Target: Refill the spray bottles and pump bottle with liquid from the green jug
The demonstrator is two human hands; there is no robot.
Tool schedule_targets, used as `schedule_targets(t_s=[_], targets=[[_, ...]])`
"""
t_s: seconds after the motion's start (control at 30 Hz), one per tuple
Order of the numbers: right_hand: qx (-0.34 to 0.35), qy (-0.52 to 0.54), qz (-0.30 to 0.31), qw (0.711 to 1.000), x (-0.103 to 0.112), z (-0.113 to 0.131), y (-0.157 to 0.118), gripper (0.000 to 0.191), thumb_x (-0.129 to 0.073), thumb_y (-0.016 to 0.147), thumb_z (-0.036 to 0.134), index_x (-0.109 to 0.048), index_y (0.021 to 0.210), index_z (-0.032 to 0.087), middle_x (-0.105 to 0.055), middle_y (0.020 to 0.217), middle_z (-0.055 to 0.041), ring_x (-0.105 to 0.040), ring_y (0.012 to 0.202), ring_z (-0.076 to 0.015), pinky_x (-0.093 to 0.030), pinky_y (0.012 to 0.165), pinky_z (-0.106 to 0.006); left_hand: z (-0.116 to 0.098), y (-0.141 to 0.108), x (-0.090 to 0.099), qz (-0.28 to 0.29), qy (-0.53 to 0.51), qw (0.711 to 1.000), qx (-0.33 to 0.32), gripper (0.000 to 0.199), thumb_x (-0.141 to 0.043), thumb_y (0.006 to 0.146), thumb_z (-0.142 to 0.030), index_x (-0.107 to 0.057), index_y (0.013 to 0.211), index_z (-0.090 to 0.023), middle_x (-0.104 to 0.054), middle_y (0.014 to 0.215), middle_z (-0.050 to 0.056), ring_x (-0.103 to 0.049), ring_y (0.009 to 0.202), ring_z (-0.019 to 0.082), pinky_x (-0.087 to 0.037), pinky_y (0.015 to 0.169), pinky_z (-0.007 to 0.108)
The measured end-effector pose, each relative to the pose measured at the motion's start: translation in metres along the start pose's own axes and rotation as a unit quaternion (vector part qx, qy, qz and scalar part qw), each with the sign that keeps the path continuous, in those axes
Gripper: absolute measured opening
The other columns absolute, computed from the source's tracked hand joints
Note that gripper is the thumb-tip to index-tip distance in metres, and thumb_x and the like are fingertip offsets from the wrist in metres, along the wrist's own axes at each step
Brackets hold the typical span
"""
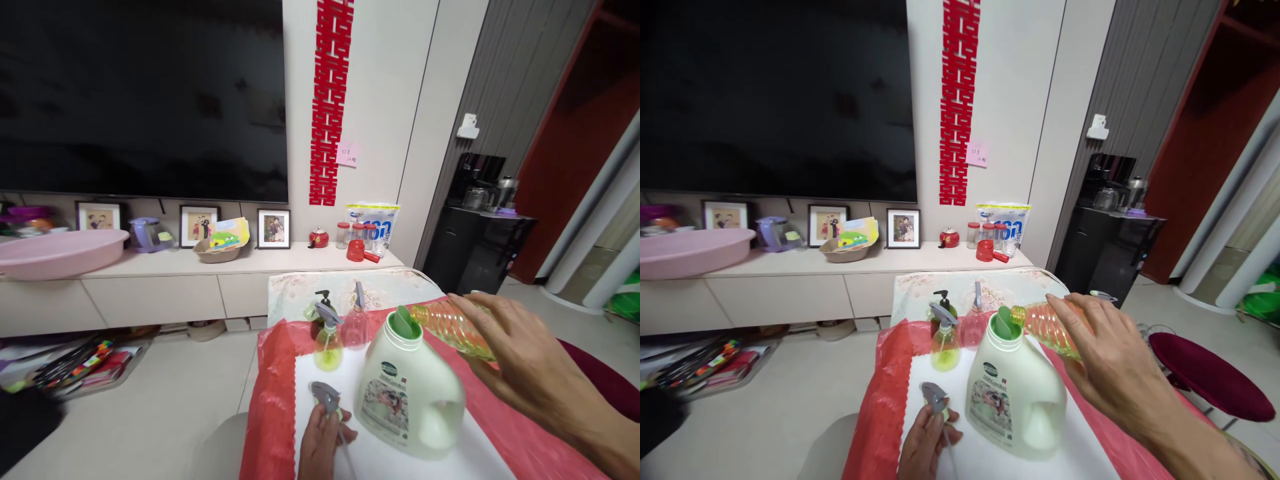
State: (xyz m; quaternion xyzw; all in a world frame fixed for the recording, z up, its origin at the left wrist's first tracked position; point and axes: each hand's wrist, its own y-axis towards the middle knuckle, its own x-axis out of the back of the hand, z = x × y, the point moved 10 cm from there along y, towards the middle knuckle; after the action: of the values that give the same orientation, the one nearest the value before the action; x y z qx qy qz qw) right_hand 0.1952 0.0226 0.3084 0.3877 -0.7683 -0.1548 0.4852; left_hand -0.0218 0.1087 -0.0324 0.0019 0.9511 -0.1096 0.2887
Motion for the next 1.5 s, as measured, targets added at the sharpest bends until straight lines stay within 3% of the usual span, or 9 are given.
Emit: schedule_targets(t_s=[0.33, 0.7, 1.5], targets=[[0.031, -0.063, 0.006, 0.998, 0.003, 0.004, 0.013, 0.058, -0.045, 0.083, 0.012, -0.042, 0.141, 0.015, -0.051, 0.126, -0.0167, -0.053, 0.110, -0.0323, -0.047, 0.087, -0.045, -0.008, -0.004, -0.005, 0.008, 0.010, 1.000, 0.005, 0.058, -0.084, 0.065, -0.059, -0.070, 0.098, -0.014, -0.072, 0.082, 0.008, -0.066, 0.062, 0.017, -0.055, 0.066, 0.030], [0.065, -0.106, 0.009, 0.992, 0.006, 0.007, 0.024, 0.052, -0.045, 0.088, 0.010, -0.041, 0.140, 0.015, -0.050, 0.128, -0.0184, -0.053, 0.111, -0.0329, -0.045, 0.087, -0.044, -0.008, -0.004, -0.006, 0.011, 0.013, 1.000, 0.013, 0.055, -0.084, 0.065, -0.056, -0.071, 0.098, -0.015, -0.071, 0.082, 0.008, -0.065, 0.062, 0.017, -0.054, 0.067, 0.032], [0.076, -0.133, 0.007, 0.988, 0.019, 0.002, 0.035, 0.048, -0.041, 0.089, 0.007, -0.045, 0.136, 0.016, -0.052, 0.125, -0.0157, -0.054, 0.109, -0.0326, -0.044, 0.084, -0.044, -0.005, -0.002, -0.004, 0.015, 0.011, 1.000, 0.007, 0.056, -0.083, 0.066, -0.058, -0.071, 0.099, -0.014, -0.072, 0.083, 0.008, -0.065, 0.062, 0.017, -0.053, 0.066, 0.031]])
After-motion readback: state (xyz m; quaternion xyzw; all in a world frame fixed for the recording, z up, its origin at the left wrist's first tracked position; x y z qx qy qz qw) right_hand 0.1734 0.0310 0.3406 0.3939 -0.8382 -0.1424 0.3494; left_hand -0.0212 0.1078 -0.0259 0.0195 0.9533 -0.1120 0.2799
